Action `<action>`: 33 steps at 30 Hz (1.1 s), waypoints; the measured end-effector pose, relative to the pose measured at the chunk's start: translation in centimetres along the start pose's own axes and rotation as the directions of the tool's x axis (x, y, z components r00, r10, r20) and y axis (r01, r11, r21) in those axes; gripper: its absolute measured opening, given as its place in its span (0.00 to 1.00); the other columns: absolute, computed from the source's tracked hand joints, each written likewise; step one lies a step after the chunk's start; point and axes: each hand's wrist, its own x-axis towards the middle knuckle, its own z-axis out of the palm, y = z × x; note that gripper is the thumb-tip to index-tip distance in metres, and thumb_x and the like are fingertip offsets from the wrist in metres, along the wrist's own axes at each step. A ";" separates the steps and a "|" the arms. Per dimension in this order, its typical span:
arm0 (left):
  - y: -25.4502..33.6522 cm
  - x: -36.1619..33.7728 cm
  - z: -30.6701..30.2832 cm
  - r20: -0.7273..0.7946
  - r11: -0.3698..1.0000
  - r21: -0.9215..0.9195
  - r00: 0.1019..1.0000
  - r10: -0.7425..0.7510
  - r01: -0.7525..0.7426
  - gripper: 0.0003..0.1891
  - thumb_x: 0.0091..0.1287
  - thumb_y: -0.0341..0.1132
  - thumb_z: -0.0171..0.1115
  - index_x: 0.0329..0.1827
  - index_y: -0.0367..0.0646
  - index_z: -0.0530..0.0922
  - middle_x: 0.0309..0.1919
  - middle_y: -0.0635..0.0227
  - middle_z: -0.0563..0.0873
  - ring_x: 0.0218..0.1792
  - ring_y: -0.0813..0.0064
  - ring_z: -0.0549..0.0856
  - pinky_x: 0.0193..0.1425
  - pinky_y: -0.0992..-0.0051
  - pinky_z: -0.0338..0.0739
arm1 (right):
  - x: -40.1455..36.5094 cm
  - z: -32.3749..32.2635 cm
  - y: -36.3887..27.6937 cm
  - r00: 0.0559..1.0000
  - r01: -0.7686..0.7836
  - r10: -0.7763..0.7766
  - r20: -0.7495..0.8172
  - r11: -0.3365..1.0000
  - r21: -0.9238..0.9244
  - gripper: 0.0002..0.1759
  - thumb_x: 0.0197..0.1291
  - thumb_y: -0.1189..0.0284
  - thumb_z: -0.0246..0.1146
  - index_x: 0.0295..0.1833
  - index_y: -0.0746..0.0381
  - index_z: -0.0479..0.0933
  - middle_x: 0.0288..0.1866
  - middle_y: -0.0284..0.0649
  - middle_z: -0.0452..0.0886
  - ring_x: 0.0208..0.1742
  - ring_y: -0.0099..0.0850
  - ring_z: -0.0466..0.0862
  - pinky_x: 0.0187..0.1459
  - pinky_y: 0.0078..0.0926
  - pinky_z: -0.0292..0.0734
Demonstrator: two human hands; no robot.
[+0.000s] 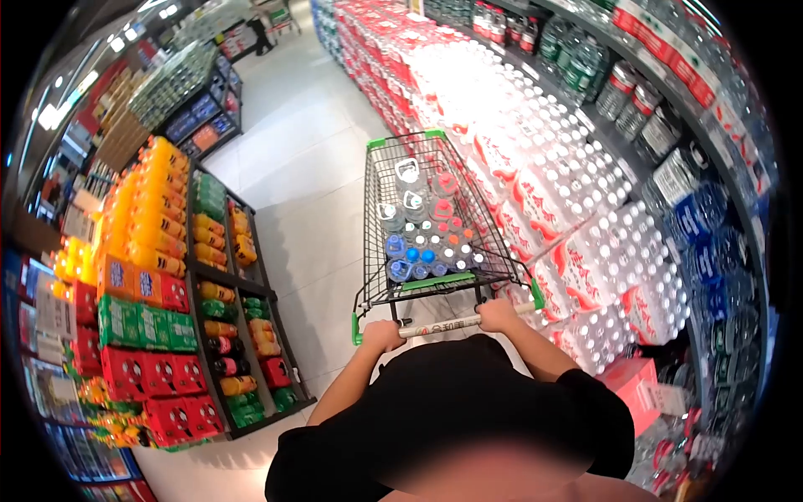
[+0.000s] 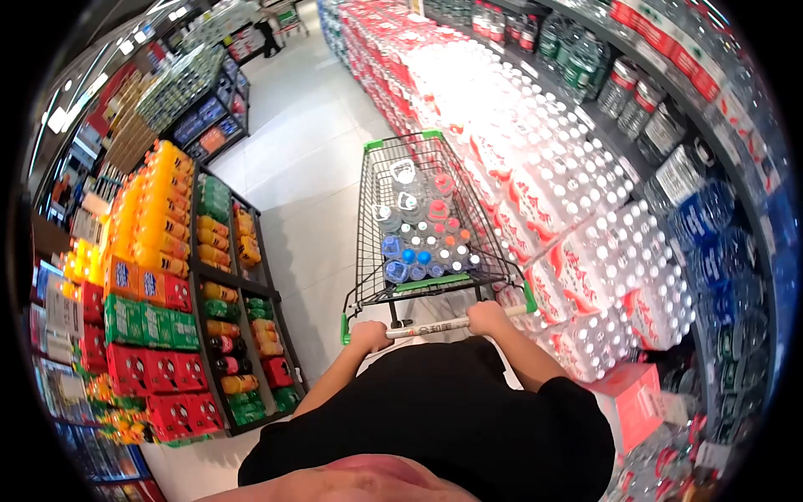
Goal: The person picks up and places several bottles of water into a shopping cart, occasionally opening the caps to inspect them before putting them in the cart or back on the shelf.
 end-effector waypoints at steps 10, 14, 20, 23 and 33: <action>-2.3 -1.1 2.1 -0.146 0.995 0.063 0.987 -0.072 0.082 0.19 0.56 0.52 0.62 0.38 0.49 0.87 0.38 0.57 0.89 0.42 0.55 0.88 0.48 0.57 0.82 | -0.3 2.4 -2.7 0.994 0.007 0.003 -0.105 0.996 0.090 0.12 0.50 0.63 0.67 0.37 0.58 0.86 0.35 0.45 0.88 0.39 0.45 0.88 0.40 0.46 0.83; -1.7 -2.0 2.8 -0.154 0.987 0.064 0.979 -0.135 0.146 0.18 0.56 0.51 0.62 0.40 0.49 0.87 0.39 0.58 0.89 0.44 0.56 0.88 0.49 0.59 0.82 | -0.1 6.4 -2.0 0.964 0.119 -0.079 -0.254 0.982 0.146 0.18 0.47 0.63 0.70 0.43 0.59 0.80 0.36 0.44 0.85 0.40 0.46 0.86 0.41 0.47 0.79; 1.3 -4.6 4.8 -0.162 0.976 0.034 0.965 -0.209 0.217 0.18 0.55 0.51 0.63 0.40 0.50 0.88 0.39 0.58 0.90 0.43 0.56 0.88 0.48 0.59 0.82 | -7.1 7.3 -0.7 0.825 0.288 -0.216 -0.522 0.956 0.059 0.27 0.42 0.68 0.71 0.52 0.59 0.76 0.44 0.40 0.78 0.49 0.40 0.80 0.50 0.41 0.71; 3.8 -6.4 6.3 -0.196 0.976 0.030 0.959 -0.206 0.216 0.18 0.55 0.51 0.63 0.40 0.49 0.88 0.38 0.58 0.90 0.42 0.55 0.88 0.47 0.58 0.82 | -9.7 8.9 0.3 0.773 0.294 -0.209 -0.599 0.955 0.047 0.32 0.40 0.70 0.71 0.56 0.59 0.74 0.46 0.38 0.77 0.52 0.38 0.77 0.55 0.37 0.68; 11.8 -12.4 15.0 -0.210 0.986 0.055 0.967 -0.142 0.157 0.20 0.57 0.53 0.61 0.37 0.46 0.86 0.34 0.52 0.88 0.39 0.48 0.87 0.45 0.52 0.81 | -19.8 13.2 3.6 0.714 0.284 -0.168 -0.679 0.957 0.061 0.26 0.42 0.70 0.69 0.52 0.58 0.76 0.42 0.37 0.75 0.49 0.37 0.76 0.57 0.35 0.67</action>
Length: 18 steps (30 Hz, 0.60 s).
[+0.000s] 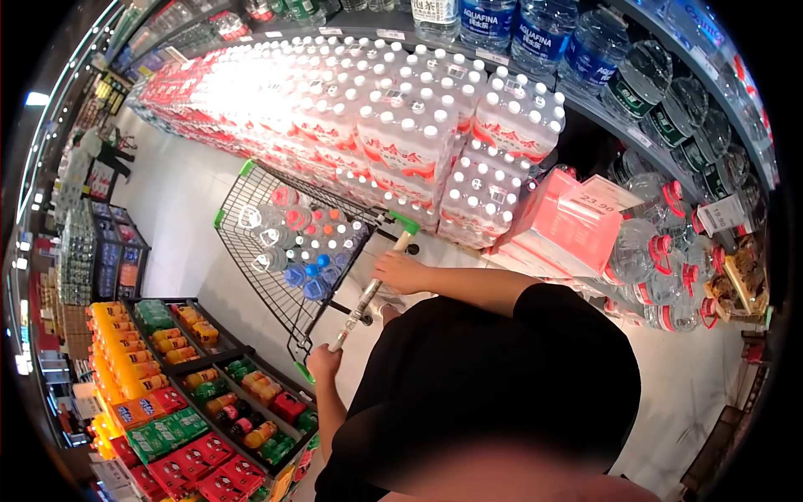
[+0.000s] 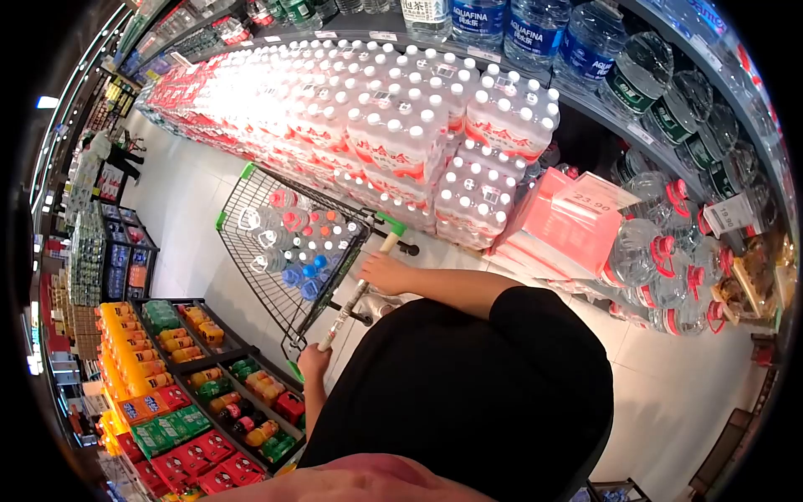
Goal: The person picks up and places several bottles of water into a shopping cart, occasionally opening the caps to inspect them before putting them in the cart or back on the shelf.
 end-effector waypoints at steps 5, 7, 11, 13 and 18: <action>4.5 -5.1 1.3 0.064 1.000 -0.023 0.998 -0.001 0.003 0.18 0.57 0.53 0.61 0.38 0.49 0.86 0.35 0.52 0.89 0.40 0.49 0.87 0.46 0.52 0.81 | -3.7 -1.0 -0.1 0.985 -0.078 0.092 0.144 0.992 -0.098 0.08 0.49 0.70 0.64 0.38 0.54 0.79 0.35 0.35 0.80 0.41 0.38 0.81 0.50 0.41 0.70; 5.5 -6.6 2.4 0.115 0.995 -0.102 0.993 0.006 0.006 0.18 0.58 0.53 0.61 0.38 0.50 0.86 0.36 0.53 0.89 0.40 0.49 0.87 0.46 0.53 0.81 | -4.5 -1.3 -0.3 0.949 -0.125 0.161 0.271 0.981 -0.146 0.04 0.50 0.69 0.64 0.33 0.53 0.81 0.31 0.34 0.83 0.36 0.39 0.84 0.45 0.41 0.73; 5.5 -7.5 6.9 0.261 0.968 -0.237 0.954 0.149 -0.086 0.16 0.62 0.46 0.58 0.44 0.48 0.86 0.41 0.52 0.89 0.44 0.49 0.87 0.49 0.55 0.82 | -4.2 -3.3 -0.4 0.669 -0.104 0.248 0.701 0.964 -0.243 0.11 0.49 0.65 0.65 0.37 0.54 0.87 0.38 0.42 0.88 0.40 0.38 0.89 0.37 0.39 0.82; 5.6 -8.2 8.0 0.297 0.956 -0.277 0.937 0.186 -0.102 0.16 0.63 0.43 0.57 0.46 0.46 0.86 0.42 0.52 0.89 0.46 0.49 0.87 0.50 0.55 0.82 | -3.9 -4.4 -0.1 0.542 -0.037 0.175 0.822 0.982 -0.185 0.13 0.48 0.62 0.66 0.38 0.55 0.86 0.36 0.44 0.88 0.40 0.44 0.88 0.41 0.44 0.83; 6.5 -10.1 5.2 0.354 0.958 -0.279 0.920 0.170 -0.070 0.18 0.61 0.48 0.59 0.45 0.46 0.86 0.42 0.52 0.89 0.47 0.51 0.87 0.51 0.56 0.81 | -4.1 -4.3 -0.3 0.522 0.068 0.023 0.853 0.995 -0.068 0.15 0.48 0.60 0.66 0.41 0.55 0.86 0.39 0.44 0.88 0.41 0.45 0.87 0.44 0.45 0.82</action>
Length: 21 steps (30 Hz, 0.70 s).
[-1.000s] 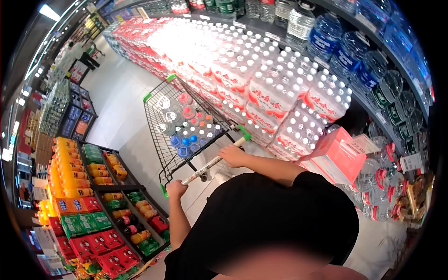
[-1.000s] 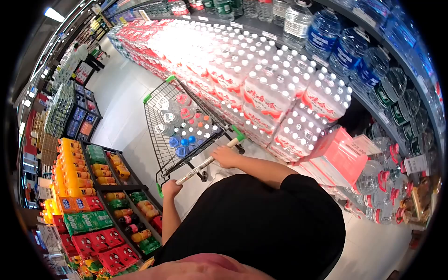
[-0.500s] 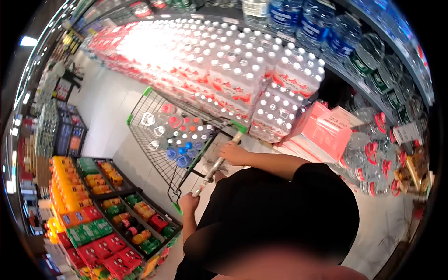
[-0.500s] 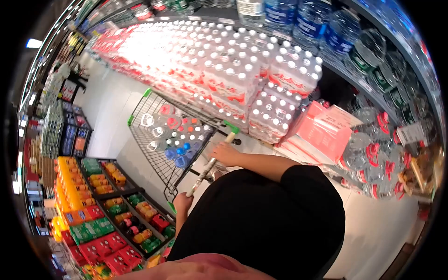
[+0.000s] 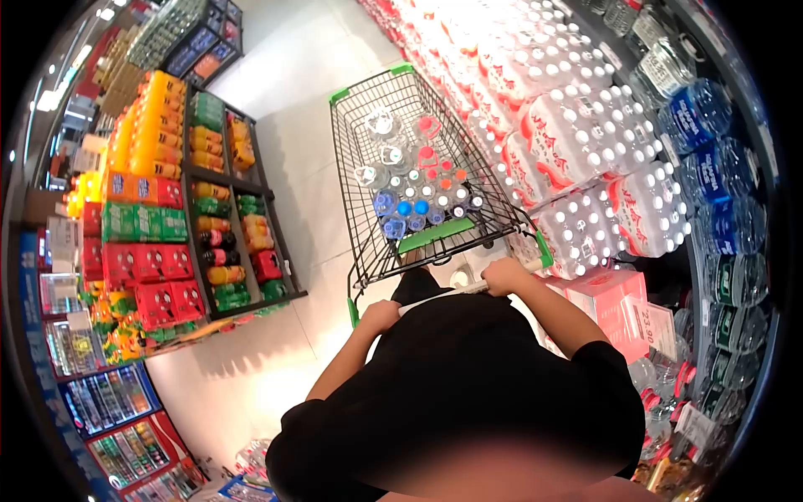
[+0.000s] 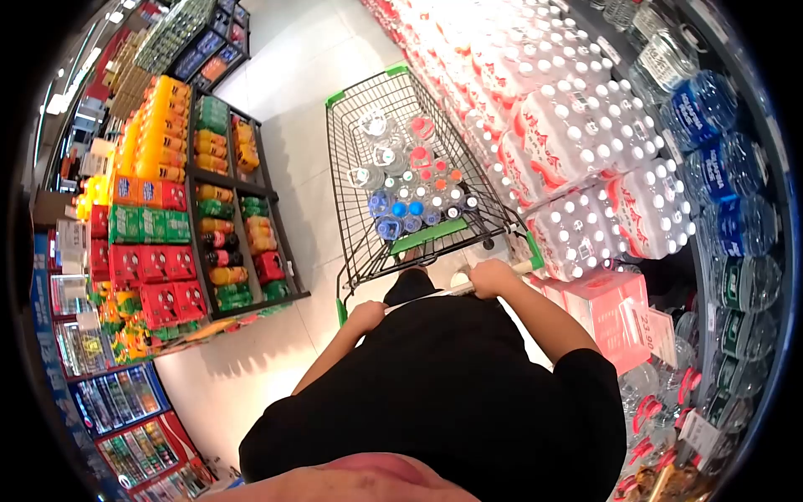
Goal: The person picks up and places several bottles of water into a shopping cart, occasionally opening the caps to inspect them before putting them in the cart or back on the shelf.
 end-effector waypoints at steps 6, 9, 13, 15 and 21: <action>0.6 -0.7 -2.3 0.019 0.999 0.024 0.999 -0.037 0.037 0.19 0.59 0.52 0.61 0.42 0.48 0.87 0.38 0.57 0.90 0.43 0.55 0.88 0.49 0.59 0.82 | 0.5 -0.6 -0.5 0.999 0.006 -0.005 -0.036 0.999 0.046 0.13 0.47 0.64 0.64 0.35 0.61 0.86 0.37 0.48 0.88 0.40 0.45 0.88 0.43 0.43 0.83; -0.3 -0.2 -3.0 0.020 0.998 0.063 0.999 -0.026 0.024 0.16 0.59 0.47 0.60 0.41 0.49 0.87 0.37 0.58 0.89 0.42 0.55 0.88 0.48 0.59 0.82 | 1.6 -0.7 -0.5 0.999 0.012 -0.010 -0.039 0.999 0.052 0.13 0.47 0.65 0.64 0.34 0.61 0.86 0.36 0.49 0.87 0.39 0.46 0.88 0.43 0.43 0.83; -0.9 -0.2 -5.1 0.039 0.997 0.063 0.999 -0.036 0.033 0.15 0.59 0.47 0.60 0.40 0.48 0.86 0.37 0.57 0.89 0.42 0.54 0.88 0.48 0.59 0.82 | 3.1 -1.9 -0.6 0.999 0.042 -0.043 0.014 0.997 0.069 0.13 0.48 0.65 0.64 0.34 0.61 0.86 0.36 0.49 0.87 0.39 0.47 0.88 0.43 0.44 0.83; -1.6 0.1 -5.2 0.029 0.998 0.065 0.999 -0.030 0.029 0.15 0.59 0.47 0.60 0.40 0.48 0.86 0.36 0.58 0.89 0.42 0.54 0.88 0.48 0.59 0.82 | 3.5 -3.1 -0.8 0.997 0.071 -0.073 0.031 0.996 0.055 0.13 0.48 0.65 0.64 0.35 0.62 0.85 0.37 0.50 0.87 0.40 0.47 0.88 0.44 0.44 0.83; -4.0 0.1 -7.9 0.003 0.990 0.109 0.995 -0.095 0.094 0.18 0.57 0.50 0.61 0.38 0.47 0.86 0.34 0.57 0.89 0.40 0.55 0.88 0.47 0.59 0.82 | 6.6 -4.5 -2.1 0.990 0.128 -0.133 0.045 0.986 0.102 0.14 0.48 0.65 0.64 0.39 0.61 0.84 0.37 0.50 0.87 0.41 0.49 0.87 0.45 0.46 0.83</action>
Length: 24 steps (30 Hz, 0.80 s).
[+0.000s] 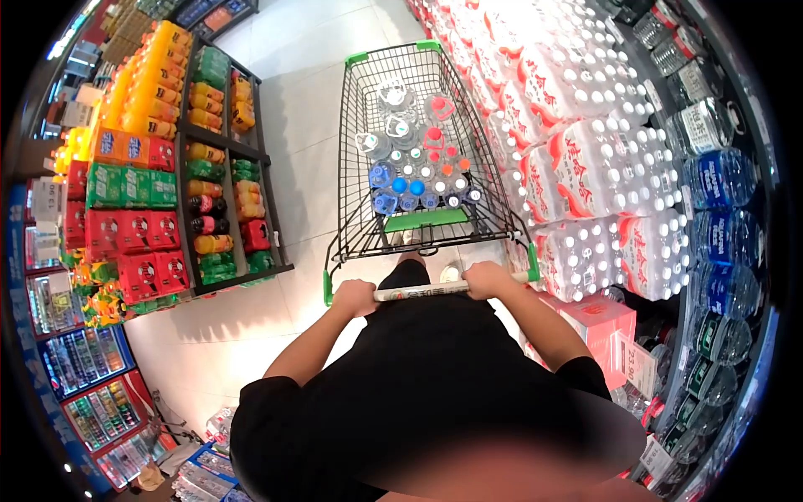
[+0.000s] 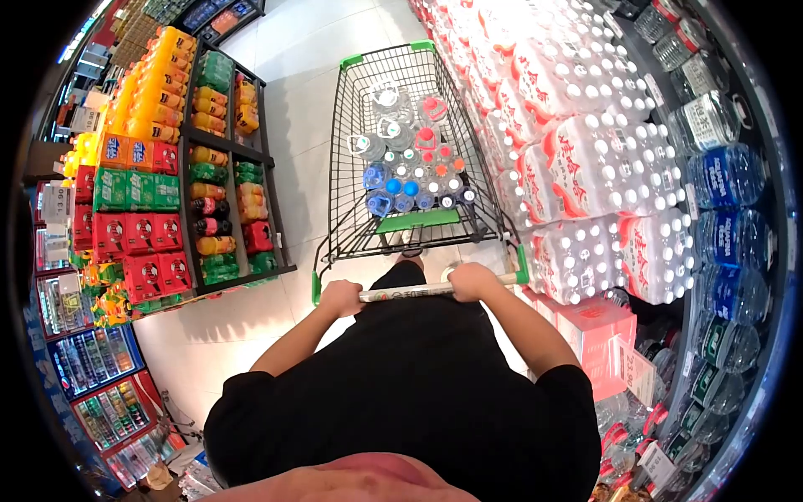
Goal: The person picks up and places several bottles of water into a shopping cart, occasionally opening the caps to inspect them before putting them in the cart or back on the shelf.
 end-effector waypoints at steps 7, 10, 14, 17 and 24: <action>-8.2 2.9 -2.8 -0.158 0.992 0.129 0.987 0.009 0.011 0.18 0.54 0.52 0.63 0.37 0.48 0.86 0.30 0.59 0.89 0.36 0.54 0.89 0.41 0.58 0.82 | 6.4 -2.1 -1.7 0.987 0.100 -0.084 -0.134 0.988 0.117 0.18 0.49 0.63 0.65 0.45 0.60 0.82 0.35 0.52 0.86 0.39 0.52 0.86 0.43 0.49 0.82; -12.0 4.9 -4.4 -0.224 0.988 0.152 0.974 0.024 0.010 0.17 0.53 0.51 0.64 0.38 0.50 0.86 0.29 0.61 0.89 0.35 0.56 0.89 0.40 0.59 0.83 | 9.2 -4.8 -2.7 0.982 0.120 -0.097 -0.162 0.982 0.143 0.17 0.50 0.65 0.64 0.46 0.61 0.80 0.33 0.53 0.85 0.37 0.53 0.85 0.41 0.51 0.81; -16.6 7.5 -7.4 -0.339 0.992 0.128 0.939 0.047 -0.003 0.14 0.53 0.48 0.65 0.36 0.50 0.86 0.28 0.64 0.89 0.32 0.58 0.88 0.38 0.60 0.83 | 13.4 -8.0 -2.9 0.938 0.209 -0.160 -0.309 0.969 0.130 0.15 0.49 0.65 0.65 0.42 0.60 0.77 0.28 0.50 0.82 0.33 0.53 0.84 0.37 0.51 0.79; -19.1 9.3 -10.3 -0.398 0.992 0.122 0.917 0.037 0.013 0.13 0.53 0.47 0.65 0.34 0.51 0.85 0.28 0.65 0.89 0.32 0.59 0.88 0.37 0.60 0.83 | 16.3 -11.0 -2.9 0.945 0.159 -0.117 -0.305 0.980 0.118 0.15 0.50 0.65 0.66 0.42 0.59 0.77 0.28 0.51 0.82 0.32 0.53 0.83 0.36 0.51 0.79; -23.9 14.6 -16.3 -0.514 0.993 0.109 0.853 0.088 -0.037 0.12 0.54 0.47 0.64 0.31 0.50 0.85 0.27 0.63 0.88 0.31 0.57 0.88 0.37 0.59 0.82 | 23.0 -17.6 0.3 0.927 0.134 -0.143 -0.347 0.990 -0.052 0.15 0.51 0.63 0.66 0.42 0.60 0.78 0.35 0.48 0.85 0.38 0.50 0.85 0.39 0.50 0.80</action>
